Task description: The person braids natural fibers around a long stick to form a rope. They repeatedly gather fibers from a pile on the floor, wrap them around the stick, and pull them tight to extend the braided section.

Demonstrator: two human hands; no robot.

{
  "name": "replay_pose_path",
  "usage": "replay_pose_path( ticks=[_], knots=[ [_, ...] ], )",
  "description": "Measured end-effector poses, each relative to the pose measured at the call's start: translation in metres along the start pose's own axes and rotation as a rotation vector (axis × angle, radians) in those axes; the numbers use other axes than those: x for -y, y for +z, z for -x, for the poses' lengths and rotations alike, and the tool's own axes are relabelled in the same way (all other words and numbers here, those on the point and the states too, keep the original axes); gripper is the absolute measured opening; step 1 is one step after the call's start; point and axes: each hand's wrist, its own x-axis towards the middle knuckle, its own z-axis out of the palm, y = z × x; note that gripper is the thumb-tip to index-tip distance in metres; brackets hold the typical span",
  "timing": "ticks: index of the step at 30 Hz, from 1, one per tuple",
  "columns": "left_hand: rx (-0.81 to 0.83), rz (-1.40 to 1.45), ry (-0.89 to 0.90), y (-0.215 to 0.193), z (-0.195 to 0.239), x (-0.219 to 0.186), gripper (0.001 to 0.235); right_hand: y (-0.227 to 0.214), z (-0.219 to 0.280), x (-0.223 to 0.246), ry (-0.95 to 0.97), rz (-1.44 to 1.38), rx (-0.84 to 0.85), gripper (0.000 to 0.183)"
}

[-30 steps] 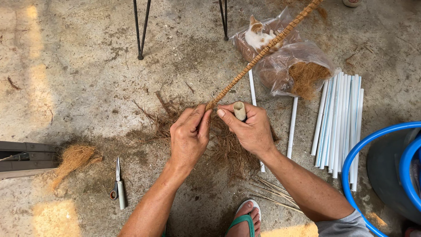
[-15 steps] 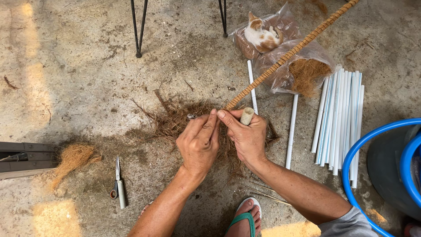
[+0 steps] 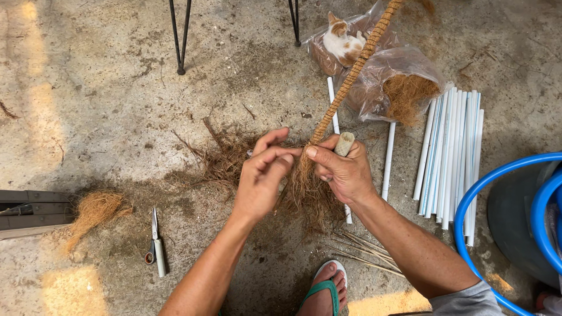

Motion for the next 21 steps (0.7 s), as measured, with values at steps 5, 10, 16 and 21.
replay_pose_path(
  ticks=[5,10,16,21],
  knots=[
    [0.197,0.368,-0.37,0.001,-0.003,0.001,0.037,-0.004,0.001,-0.001,0.011,0.011,0.113,0.011],
    [0.454,0.47,-0.372,-0.004,0.001,-0.001,0.044,-0.008,0.002,0.003,0.021,0.144,0.069,0.013],
    [0.446,0.748,-0.696,-0.018,-0.001,0.007,0.038,-0.008,0.005,0.01,-0.008,0.225,0.173,0.008],
    [0.734,1.223,-0.575,-0.019,0.005,0.016,0.044,-0.01,0.007,0.009,-0.036,0.173,0.3,0.009]
  ],
)
